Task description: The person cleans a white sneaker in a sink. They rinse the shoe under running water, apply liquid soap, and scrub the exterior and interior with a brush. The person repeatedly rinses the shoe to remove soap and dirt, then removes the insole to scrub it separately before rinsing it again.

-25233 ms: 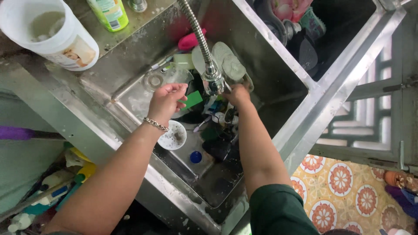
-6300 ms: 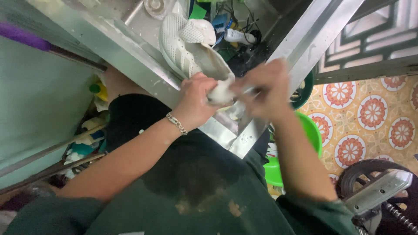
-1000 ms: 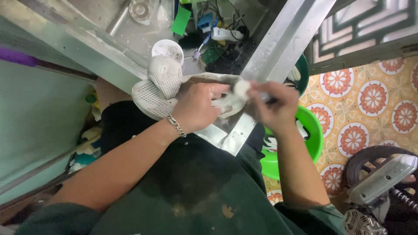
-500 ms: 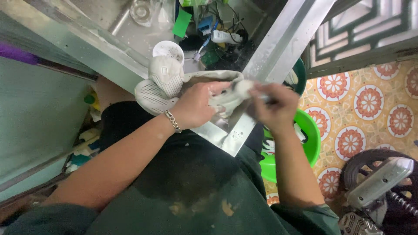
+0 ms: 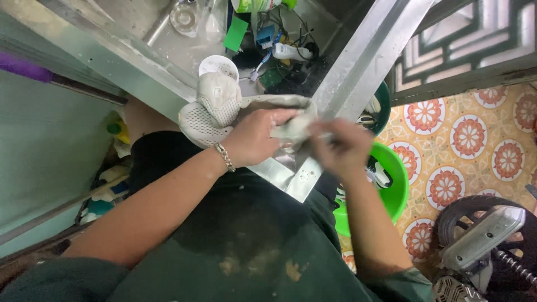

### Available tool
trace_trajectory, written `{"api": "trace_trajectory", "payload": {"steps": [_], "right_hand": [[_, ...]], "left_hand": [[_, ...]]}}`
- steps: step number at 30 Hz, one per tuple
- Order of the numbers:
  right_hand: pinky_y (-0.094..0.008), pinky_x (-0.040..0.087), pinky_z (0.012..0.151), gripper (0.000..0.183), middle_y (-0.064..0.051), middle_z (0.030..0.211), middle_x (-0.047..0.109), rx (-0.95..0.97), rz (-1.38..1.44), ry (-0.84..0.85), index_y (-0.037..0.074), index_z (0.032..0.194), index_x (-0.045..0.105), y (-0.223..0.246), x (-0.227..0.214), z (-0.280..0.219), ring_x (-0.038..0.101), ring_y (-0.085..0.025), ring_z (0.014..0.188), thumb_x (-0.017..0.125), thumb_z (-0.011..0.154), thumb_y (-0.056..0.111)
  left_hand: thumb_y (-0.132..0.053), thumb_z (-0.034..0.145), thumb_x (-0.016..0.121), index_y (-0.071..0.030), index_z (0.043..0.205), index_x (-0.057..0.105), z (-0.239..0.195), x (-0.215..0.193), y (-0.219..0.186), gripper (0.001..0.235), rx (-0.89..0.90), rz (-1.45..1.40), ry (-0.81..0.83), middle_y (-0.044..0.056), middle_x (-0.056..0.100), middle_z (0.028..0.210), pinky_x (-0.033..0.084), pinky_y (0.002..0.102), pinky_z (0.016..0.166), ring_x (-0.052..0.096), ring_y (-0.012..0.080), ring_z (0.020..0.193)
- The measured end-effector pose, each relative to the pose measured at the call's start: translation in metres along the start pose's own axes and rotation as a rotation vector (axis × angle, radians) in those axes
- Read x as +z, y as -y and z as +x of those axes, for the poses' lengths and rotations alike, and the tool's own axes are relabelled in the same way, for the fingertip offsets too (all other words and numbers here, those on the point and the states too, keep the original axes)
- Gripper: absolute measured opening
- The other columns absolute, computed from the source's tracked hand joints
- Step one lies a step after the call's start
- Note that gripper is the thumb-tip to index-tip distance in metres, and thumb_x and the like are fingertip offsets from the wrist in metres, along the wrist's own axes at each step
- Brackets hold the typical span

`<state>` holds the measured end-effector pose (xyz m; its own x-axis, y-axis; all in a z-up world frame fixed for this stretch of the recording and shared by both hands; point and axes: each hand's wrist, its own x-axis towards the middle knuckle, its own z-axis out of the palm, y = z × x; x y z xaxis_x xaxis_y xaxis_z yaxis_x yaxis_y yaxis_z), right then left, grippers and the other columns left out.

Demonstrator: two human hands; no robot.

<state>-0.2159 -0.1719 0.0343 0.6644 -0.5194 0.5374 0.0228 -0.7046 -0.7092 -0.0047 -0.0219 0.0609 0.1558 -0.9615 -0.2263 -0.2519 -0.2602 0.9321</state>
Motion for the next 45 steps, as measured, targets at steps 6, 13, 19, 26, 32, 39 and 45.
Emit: {"api": "trace_trajectory", "payload": {"steps": [6,13,19,26,32,39,45], "right_hand": [[-0.042,0.056,0.056,0.026,-0.009,0.056,0.061,-0.018,-0.144,0.004,0.010,0.087,0.087,0.016,0.008,0.000,0.070,-0.040,0.053,0.101,0.105,0.025],[-0.046,0.051,0.056,0.012,-0.013,0.060,0.067,0.117,-0.100,-0.100,0.011,0.096,0.094,0.031,0.032,-0.003,0.069,-0.037,0.055,0.098,0.104,0.019],[-0.037,0.043,0.053,0.015,-0.005,0.049,0.051,0.122,-0.165,-0.182,0.014,0.087,0.094,-0.004,0.028,-0.002,0.054,-0.023,0.045,0.095,0.103,0.012],[-0.043,0.056,0.062,0.016,-0.019,0.079,0.085,0.096,-0.168,-0.137,-0.001,0.102,0.091,-0.028,-0.005,0.002,0.082,-0.033,0.066,0.093,0.115,0.006],[-0.044,0.053,0.060,0.008,-0.014,0.080,0.084,0.217,-0.113,-0.101,0.009,0.103,0.095,-0.009,0.017,-0.008,0.072,-0.024,0.064,0.092,0.109,0.015],[-0.037,0.057,0.059,0.012,-0.008,0.065,0.078,0.129,-0.076,-0.030,0.016,0.092,0.094,0.017,0.022,0.003,0.077,-0.035,0.056,0.099,0.103,0.021],[-0.042,0.059,0.061,0.014,-0.013,0.070,0.079,0.083,-0.178,-0.010,0.015,0.096,0.095,0.007,0.019,0.000,0.079,-0.043,0.064,0.101,0.103,0.026]], "left_hand": [[-0.004,0.109,0.083,-0.008,0.176,0.069,-0.003,-0.002,0.005,0.069,0.015,-0.085,-0.023,0.022,0.079,0.170,0.050,0.059,0.141,0.065,0.0448,0.166],[-0.003,0.108,0.083,-0.005,0.183,0.061,-0.011,-0.006,0.002,0.078,0.052,-0.077,-0.068,0.027,0.083,0.156,0.055,0.060,0.135,0.072,0.0481,0.158],[-0.003,0.108,0.082,-0.010,0.187,0.057,0.001,0.001,0.031,0.084,0.032,-0.028,-0.071,0.025,0.078,0.167,0.052,0.054,0.139,0.068,0.0435,0.163],[0.000,0.107,0.084,-0.009,0.180,0.065,0.004,0.007,0.044,0.076,0.037,-0.097,-0.085,0.023,0.083,0.159,0.057,0.053,0.134,0.073,0.0422,0.158],[0.001,0.104,0.082,-0.001,0.177,0.065,0.003,0.005,0.032,0.075,0.046,0.003,-0.095,0.028,0.082,0.161,0.059,0.056,0.134,0.073,0.0446,0.158],[0.009,0.105,0.071,0.004,0.167,0.072,-0.002,-0.003,0.018,0.062,0.059,-0.030,-0.104,0.032,0.084,0.154,0.062,0.057,0.129,0.075,0.0513,0.152],[0.001,0.101,0.074,-0.004,0.161,0.078,0.009,0.020,0.062,0.060,0.042,0.120,-0.144,0.020,0.089,0.146,0.068,0.052,0.122,0.082,0.0411,0.144]]}}
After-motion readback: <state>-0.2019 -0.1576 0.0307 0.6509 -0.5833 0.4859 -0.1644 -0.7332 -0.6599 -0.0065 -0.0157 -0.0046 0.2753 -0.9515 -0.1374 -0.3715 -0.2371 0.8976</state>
